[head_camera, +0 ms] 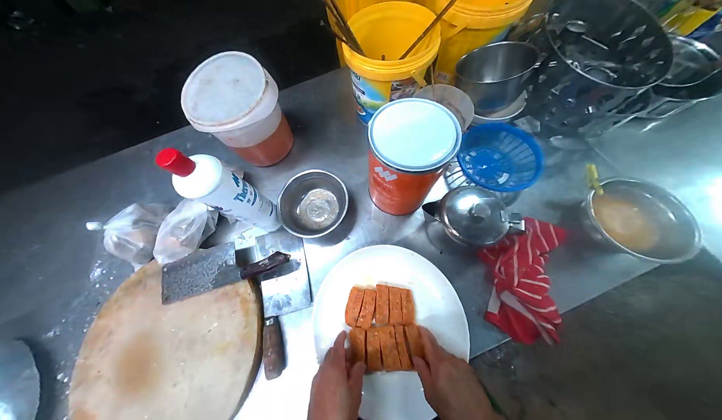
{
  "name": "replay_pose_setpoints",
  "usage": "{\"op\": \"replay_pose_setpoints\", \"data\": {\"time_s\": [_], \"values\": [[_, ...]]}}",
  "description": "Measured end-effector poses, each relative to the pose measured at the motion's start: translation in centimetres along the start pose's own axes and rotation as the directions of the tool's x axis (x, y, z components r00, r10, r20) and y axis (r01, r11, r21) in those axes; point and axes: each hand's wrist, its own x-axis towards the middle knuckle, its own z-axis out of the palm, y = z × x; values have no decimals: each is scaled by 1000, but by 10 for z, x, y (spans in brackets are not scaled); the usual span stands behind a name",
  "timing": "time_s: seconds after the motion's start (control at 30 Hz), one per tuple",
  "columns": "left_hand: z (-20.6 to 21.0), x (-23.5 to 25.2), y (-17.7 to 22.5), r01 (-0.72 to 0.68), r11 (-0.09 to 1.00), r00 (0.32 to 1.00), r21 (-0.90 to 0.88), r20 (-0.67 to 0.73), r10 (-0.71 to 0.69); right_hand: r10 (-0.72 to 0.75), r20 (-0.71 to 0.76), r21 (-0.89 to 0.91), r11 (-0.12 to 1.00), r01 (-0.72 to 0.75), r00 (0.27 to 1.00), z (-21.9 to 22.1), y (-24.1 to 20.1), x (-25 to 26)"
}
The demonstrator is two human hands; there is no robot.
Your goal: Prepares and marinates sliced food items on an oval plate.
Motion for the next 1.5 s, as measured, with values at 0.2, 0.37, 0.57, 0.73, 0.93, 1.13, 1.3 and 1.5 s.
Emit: {"op": "replay_pose_setpoints", "data": {"time_s": [0.2, 0.37, 0.57, 0.73, 0.93, 1.13, 1.3, 1.5], "values": [[-17, 18, -1, -74, 993, 976, 92, -198, 91, 29, -11, -19, 999, -30, 1000, -11, 1, 5], [-17, 50, 17, -146, 979, 967, 140, -189, 172, -44, -69, 23, 999, 46, 997, -9, 6, 12], [-7, 44, 38, -77, 971, 989, 228, -106, 103, -76, -173, -97, 994, 60, 982, -24, -6, 24], [-14, 39, 24, -49, 980, 994, 194, -83, 66, -254, -23, -260, 936, 239, 967, -53, -47, 74], [-12, 18, 21, 81, 973, 996, 215, 18, -87, -247, 16, -314, 919, 240, 969, -71, -37, 78], [5, 4, 19, 81, 978, 997, 191, -11, -80, -107, 7, -197, 975, 106, 994, -57, -8, 39], [4, -6, -5, -71, 886, 984, 458, -111, 136, -374, -314, -343, 902, 262, 873, 20, 25, -6], [25, -4, -18, -214, 739, 881, 638, -201, 428, -361, -393, -345, 910, 229, 846, 30, 13, 0]]}}
